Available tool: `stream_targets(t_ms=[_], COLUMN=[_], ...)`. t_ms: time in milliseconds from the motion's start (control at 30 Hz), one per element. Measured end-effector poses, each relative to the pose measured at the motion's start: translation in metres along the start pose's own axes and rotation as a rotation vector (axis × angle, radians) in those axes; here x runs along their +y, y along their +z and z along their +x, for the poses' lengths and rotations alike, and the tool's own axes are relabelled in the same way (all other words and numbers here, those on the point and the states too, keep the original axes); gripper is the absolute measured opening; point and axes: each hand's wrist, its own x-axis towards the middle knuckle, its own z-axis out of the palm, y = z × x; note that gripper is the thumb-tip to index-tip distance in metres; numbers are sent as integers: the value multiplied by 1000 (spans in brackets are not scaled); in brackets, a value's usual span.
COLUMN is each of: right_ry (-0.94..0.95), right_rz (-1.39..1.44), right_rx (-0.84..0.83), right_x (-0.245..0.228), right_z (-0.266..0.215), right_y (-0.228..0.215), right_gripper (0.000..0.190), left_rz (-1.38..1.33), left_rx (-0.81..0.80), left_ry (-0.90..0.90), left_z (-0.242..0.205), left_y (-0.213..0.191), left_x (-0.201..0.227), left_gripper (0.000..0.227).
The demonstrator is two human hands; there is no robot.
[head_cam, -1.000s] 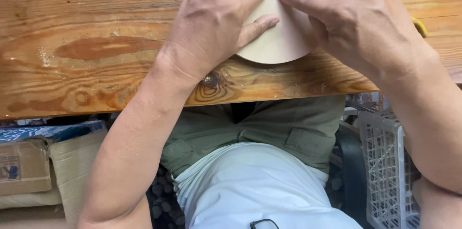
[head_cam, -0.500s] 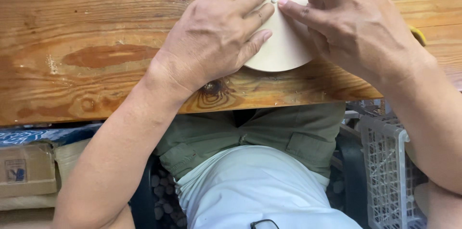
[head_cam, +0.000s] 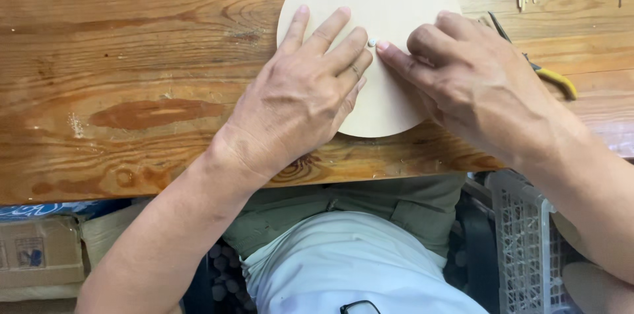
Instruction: The person inserts a metal rivet into a hole on a circular wooden board and secures it using pliers. They then use a utility knife to carve a rectangular recess into the board's surface and clean the area with a feather duster.
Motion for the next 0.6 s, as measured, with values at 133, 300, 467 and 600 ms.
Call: stream_targets(t_ms=[133, 300, 467, 600], right_ry=[-20, -48, -15, 13], right_rz=[-39, 60, 161, 265], right_rx=[-17, 100, 89, 104], right_x=[-3, -7, -6, -3], right_z=[2, 4, 5, 4], right_y=[-2, -9, -21, -23], right_gripper=[62, 54, 46, 52], left_rz=[-92, -138, -79, -57], left_rx=[-18, 4, 15, 0], left_ry=[-42, -86, -66, -66], left_z=[-1, 0, 0, 1], left_y=[5, 6, 5, 3], left_x=[3, 6, 6, 5], left_gripper=[28, 28, 25, 20])
